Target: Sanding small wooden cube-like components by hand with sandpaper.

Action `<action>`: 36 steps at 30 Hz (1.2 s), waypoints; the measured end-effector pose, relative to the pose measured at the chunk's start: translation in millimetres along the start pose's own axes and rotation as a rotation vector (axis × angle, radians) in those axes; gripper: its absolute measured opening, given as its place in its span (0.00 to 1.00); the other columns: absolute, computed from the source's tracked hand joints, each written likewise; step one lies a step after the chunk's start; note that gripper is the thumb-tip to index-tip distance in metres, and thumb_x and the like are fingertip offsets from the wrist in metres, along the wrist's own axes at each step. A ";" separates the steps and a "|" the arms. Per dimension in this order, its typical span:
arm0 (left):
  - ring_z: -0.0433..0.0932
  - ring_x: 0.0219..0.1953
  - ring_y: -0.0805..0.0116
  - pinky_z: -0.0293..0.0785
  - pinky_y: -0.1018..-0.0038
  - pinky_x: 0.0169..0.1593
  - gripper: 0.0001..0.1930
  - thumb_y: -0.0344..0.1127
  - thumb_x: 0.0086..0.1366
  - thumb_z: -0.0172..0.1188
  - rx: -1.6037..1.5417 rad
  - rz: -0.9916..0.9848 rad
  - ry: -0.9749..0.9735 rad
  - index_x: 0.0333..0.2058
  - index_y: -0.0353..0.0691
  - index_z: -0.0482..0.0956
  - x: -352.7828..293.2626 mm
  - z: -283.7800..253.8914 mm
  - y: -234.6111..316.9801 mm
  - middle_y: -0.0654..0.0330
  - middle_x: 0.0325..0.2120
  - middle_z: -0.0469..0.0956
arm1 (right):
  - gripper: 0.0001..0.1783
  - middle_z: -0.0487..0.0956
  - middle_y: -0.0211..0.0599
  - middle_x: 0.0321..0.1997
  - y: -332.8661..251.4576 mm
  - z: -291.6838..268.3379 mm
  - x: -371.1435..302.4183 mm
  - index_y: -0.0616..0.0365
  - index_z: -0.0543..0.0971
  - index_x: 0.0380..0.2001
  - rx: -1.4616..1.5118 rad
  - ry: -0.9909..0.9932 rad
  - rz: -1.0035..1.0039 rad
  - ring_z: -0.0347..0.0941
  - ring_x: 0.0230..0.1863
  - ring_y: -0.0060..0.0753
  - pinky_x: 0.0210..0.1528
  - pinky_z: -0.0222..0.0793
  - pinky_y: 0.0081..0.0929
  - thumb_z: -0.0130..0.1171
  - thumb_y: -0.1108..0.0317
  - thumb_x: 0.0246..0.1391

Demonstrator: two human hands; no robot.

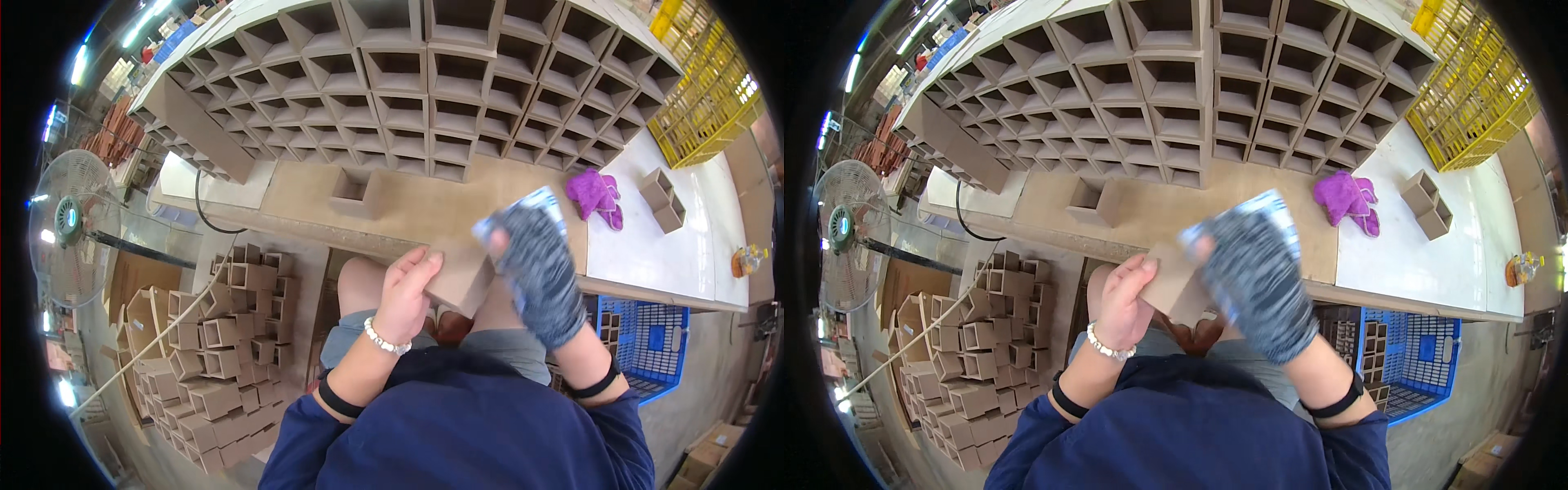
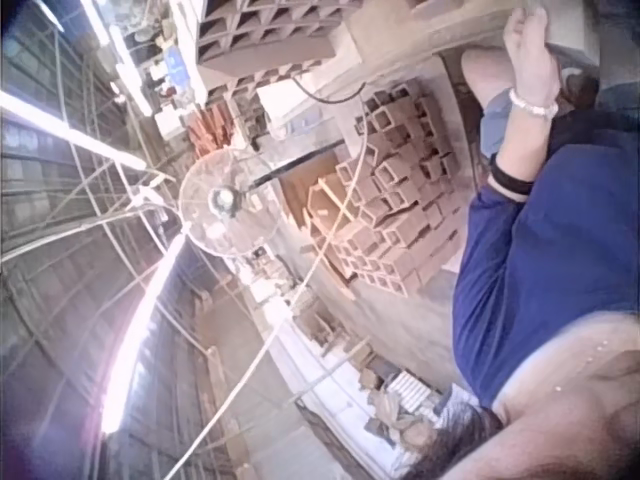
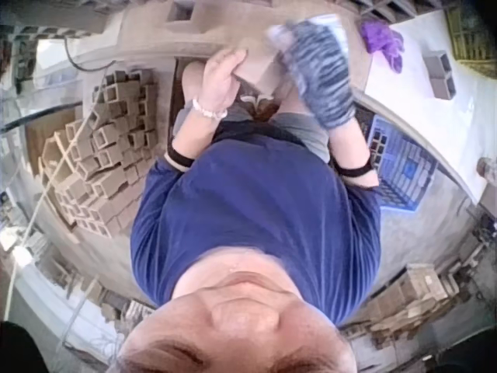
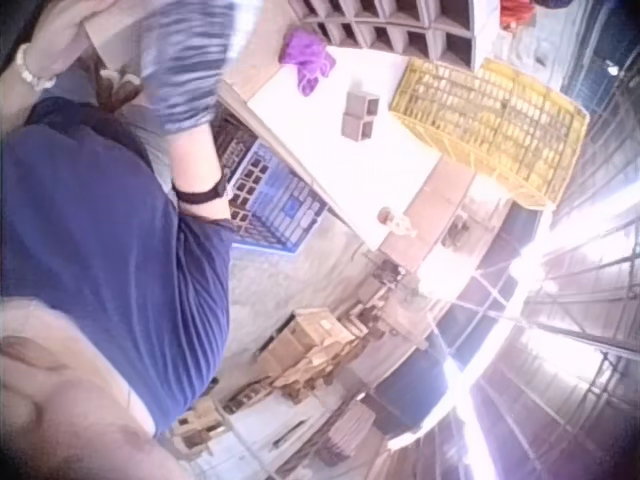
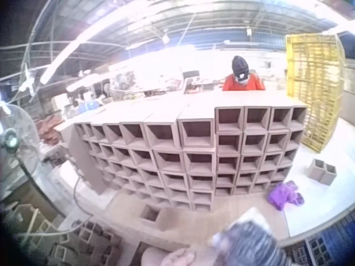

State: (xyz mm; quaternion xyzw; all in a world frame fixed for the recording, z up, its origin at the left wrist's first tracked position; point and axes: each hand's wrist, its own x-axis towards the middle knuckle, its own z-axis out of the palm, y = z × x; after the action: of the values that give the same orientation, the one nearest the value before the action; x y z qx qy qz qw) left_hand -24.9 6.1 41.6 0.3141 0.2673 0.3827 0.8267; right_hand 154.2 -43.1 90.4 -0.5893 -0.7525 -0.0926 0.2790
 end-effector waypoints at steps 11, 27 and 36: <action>0.67 0.52 0.68 0.61 0.70 0.55 0.16 0.29 0.62 0.48 -0.259 0.038 -0.318 0.48 0.34 0.66 1.7 -6.6 2.0 0.57 0.47 0.70 | 0.32 0.70 0.45 0.53 46.3 17.3 -19.2 0.58 0.67 0.53 0.078 0.186 0.150 0.63 0.57 0.45 0.61 0.52 0.36 0.39 0.86 0.40; 0.71 0.46 0.63 0.64 0.66 0.51 0.19 0.41 0.61 0.48 -0.346 -0.140 0.134 0.45 0.33 0.69 14.4 2.0 -1.6 0.55 0.42 0.73 | 0.31 0.70 0.46 0.52 5.0 10.5 -0.4 0.59 0.68 0.51 0.184 0.112 0.062 0.63 0.56 0.46 0.61 0.52 0.38 0.44 0.86 0.39; 0.72 0.46 0.65 0.66 0.66 0.50 0.14 0.36 0.63 0.49 -0.035 -0.091 -0.017 0.45 0.35 0.69 4.6 -1.3 -0.7 0.57 0.42 0.74 | 0.19 0.68 0.38 0.54 36.9 19.2 0.8 0.51 0.71 0.48 -0.155 -0.449 0.062 0.61 0.58 0.41 0.62 0.50 0.39 0.50 0.68 0.50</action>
State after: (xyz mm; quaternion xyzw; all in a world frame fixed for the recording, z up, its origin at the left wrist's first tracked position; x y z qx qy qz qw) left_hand -22.8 9.8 39.3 0.2902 0.2676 0.3467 0.8509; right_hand 182.8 -22.8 67.9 -0.6376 -0.7679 -0.0079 0.0613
